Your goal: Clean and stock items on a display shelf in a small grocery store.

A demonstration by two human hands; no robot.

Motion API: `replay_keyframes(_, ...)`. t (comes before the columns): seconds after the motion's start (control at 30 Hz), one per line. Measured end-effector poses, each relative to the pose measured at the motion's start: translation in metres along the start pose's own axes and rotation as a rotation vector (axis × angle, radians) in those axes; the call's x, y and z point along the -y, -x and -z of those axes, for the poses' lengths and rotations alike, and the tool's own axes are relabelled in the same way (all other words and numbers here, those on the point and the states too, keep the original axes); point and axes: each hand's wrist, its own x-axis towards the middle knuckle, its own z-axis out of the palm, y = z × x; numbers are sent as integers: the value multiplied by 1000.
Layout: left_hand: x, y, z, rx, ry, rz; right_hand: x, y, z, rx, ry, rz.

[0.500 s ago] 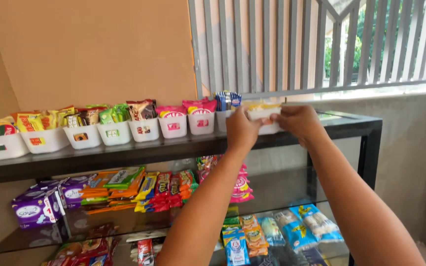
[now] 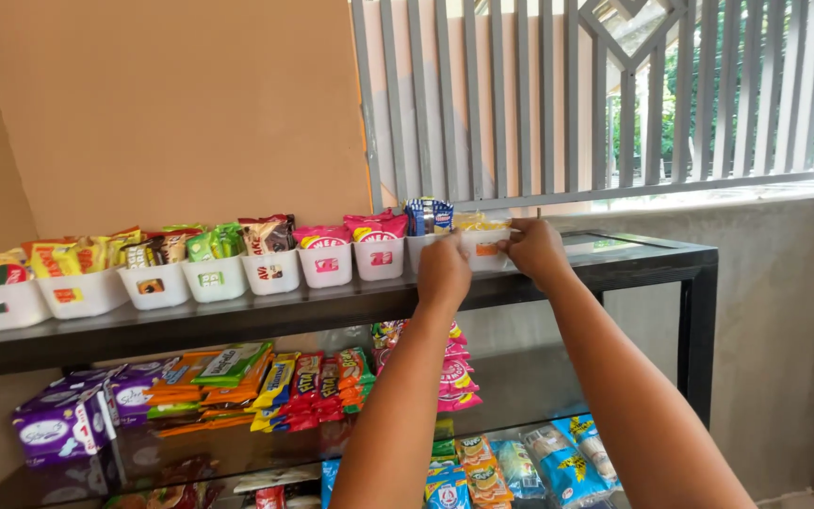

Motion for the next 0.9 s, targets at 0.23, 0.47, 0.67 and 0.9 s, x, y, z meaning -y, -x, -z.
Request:
replay_keyframes(0.23, 3, -12, 2, 200, -177, -21, -13, -23, -16, -16, 32, 9)
replay_keyframes(0.47, 23, -23, -14, 182, -169, -94, -1, -22, -20, -55, 177, -1)
replay_keyframes(0.67, 32, -17, -18, 115, -115, -176, -17, -29, -25, -30, 146, -3)
replay_keyframes(0.9, -5, -7, 10, 154, -23, 13, -5, -19, -7, 30, -32, -14)
